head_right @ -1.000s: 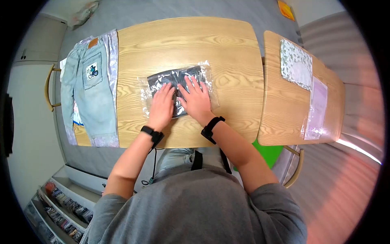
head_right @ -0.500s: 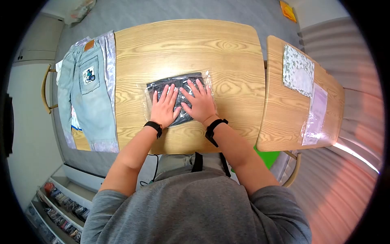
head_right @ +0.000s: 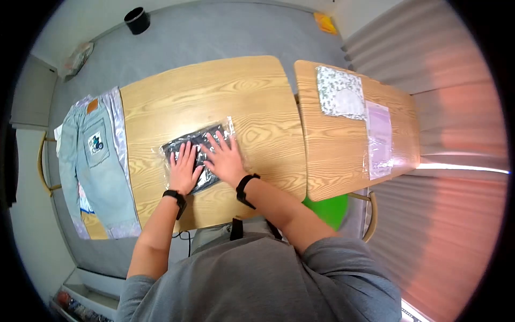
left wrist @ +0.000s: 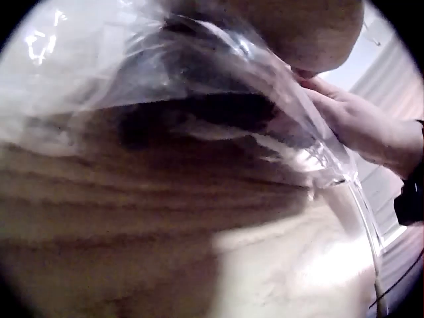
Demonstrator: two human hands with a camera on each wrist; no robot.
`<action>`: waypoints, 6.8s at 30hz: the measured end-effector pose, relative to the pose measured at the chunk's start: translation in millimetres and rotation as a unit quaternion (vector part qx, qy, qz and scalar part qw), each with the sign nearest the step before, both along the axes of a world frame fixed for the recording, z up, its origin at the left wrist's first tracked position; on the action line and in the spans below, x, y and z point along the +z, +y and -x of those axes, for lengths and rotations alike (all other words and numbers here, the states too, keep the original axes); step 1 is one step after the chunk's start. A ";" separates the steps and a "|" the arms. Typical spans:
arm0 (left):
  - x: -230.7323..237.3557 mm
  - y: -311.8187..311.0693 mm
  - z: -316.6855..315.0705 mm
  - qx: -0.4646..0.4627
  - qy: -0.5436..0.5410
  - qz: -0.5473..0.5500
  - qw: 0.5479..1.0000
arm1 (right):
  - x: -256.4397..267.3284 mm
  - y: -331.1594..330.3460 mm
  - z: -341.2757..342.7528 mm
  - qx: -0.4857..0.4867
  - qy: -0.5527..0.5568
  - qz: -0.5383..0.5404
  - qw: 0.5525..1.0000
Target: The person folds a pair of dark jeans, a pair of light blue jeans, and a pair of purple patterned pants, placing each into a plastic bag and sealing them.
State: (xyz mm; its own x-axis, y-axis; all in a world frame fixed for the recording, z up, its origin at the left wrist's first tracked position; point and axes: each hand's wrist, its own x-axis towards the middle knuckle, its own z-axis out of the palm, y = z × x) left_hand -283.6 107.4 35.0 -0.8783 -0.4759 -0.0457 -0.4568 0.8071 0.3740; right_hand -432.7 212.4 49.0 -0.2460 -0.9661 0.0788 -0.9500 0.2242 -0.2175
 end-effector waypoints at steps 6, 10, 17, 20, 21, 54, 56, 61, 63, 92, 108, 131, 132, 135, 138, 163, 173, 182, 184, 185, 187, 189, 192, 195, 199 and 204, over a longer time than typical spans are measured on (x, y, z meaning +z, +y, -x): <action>-1.3 20.4 -6.0 0.011 -0.029 0.062 0.998 | -7.8 -4.1 -21.7 0.041 0.061 -0.019 0.997; -11.5 16.8 -7.6 0.021 -0.032 0.077 0.996 | -15.6 -3.7 -14.6 0.038 0.014 0.016 0.999; -18.3 14.3 -6.3 0.025 -0.022 0.072 0.997 | -24.4 -8.5 -17.7 0.026 0.013 0.038 0.999; -20.4 13.2 -6.8 0.023 -0.023 0.072 0.997 | -26.4 -9.6 -18.9 0.021 0.023 0.038 0.999; -21.5 12.7 -6.9 0.021 -0.029 0.075 0.997 | -26.0 -9.4 -18.4 0.022 0.015 0.037 0.999; 10.1 19.4 -59.4 -0.063 0.000 0.021 0.998 | 4.8 78.6 20.0 -0.013 -0.293 0.047 0.955; 22.6 4.6 -60.3 -0.070 0.046 0.011 0.996 | 20.9 82.6 24.5 -0.007 -0.352 0.031 0.936; 92.3 -25.9 -65.7 -0.024 0.016 -0.233 0.972 | 75.9 88.6 33.4 0.020 -0.368 0.006 0.929; 97.2 -39.0 -69.2 -0.009 0.025 -0.336 0.941 | 73.1 86.8 33.3 0.028 -0.361 0.036 0.932; 32.9 -55.6 -62.8 0.220 0.181 -0.291 0.913 | 45.0 26.2 37.4 -0.147 -0.519 -0.064 0.840; -20.5 -4.6 -50.4 0.320 0.087 -0.596 0.731 | 6.3 110.7 65.5 -0.293 -0.748 -0.054 0.593; 6.8 60.4 -11.4 0.252 0.096 -0.731 0.627 | -12.8 97.9 27.0 -0.351 -0.891 0.095 0.272; 9.9 68.7 -5.2 0.256 0.092 -0.732 0.624 | -2.3 102.7 33.7 -0.384 -0.872 0.091 0.289; 4.7 86.2 11.6 0.233 0.077 -0.730 0.638 | 34.4 127.1 62.5 -0.405 -0.860 0.097 0.294; -12.9 94.0 35.1 0.249 0.087 -0.762 0.591 | 71.5 162.9 104.2 -0.403 -0.855 0.134 0.298; -47.6 123.8 91.8 0.539 0.078 -0.510 0.665 | -35.2 247.6 442.7 -0.488 -0.745 0.284 0.355; -58.1 127.4 89.9 0.518 0.173 -0.598 0.586 | -51.9 289.2 364.3 -0.424 -0.777 0.226 0.407; -28.6 123.1 90.2 0.476 0.155 -0.637 0.586 | -39.2 237.2 223.8 -0.322 -0.580 0.128 0.738; -37.2 108.7 77.2 0.470 0.164 -0.641 0.584 | -13.0 220.3 212.2 -0.331 -0.491 0.070 0.802; -59.0 96.7 65.5 0.461 0.232 -0.581 0.629 | -3.4 212.9 210.7 -0.307 -0.483 0.053 0.818; -58.6 72.3 38.3 0.500 0.251 -0.352 0.751 | 17.2 197.3 201.1 -0.317 -0.448 0.044 0.835; -34.6 25.4 -0.9 0.558 0.202 -0.182 0.784 | 40.4 182.0 187.1 -0.325 -0.414 0.040 0.849; -24.2 -37.5 -78.4 0.635 0.199 -0.011 0.746 | 64.9 161.9 157.1 -0.315 -0.448 0.059 0.835; -5.4 -79.9 -145.1 0.671 0.051 0.012 0.740 | 75.7 151.9 128.9 -0.317 -0.414 -0.008 0.853; -5.0 -92.6 -184.5 0.584 -0.086 -0.023 0.807 | 70.6 151.4 109.6 -0.314 -0.451 -0.046 0.834; -35.1 -101.9 -194.2 0.582 -0.050 0.001 0.812 | 70.9 155.2 102.5 -0.293 -0.452 -0.064 0.840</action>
State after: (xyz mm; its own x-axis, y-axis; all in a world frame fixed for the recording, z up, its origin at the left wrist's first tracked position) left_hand -89.5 5.4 -0.1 0.1739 -0.9808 -0.0882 -0.9384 -0.1922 0.2873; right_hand -535.1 367.7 119.9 -0.5861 -0.6442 -0.4914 -0.1267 0.6719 -0.7298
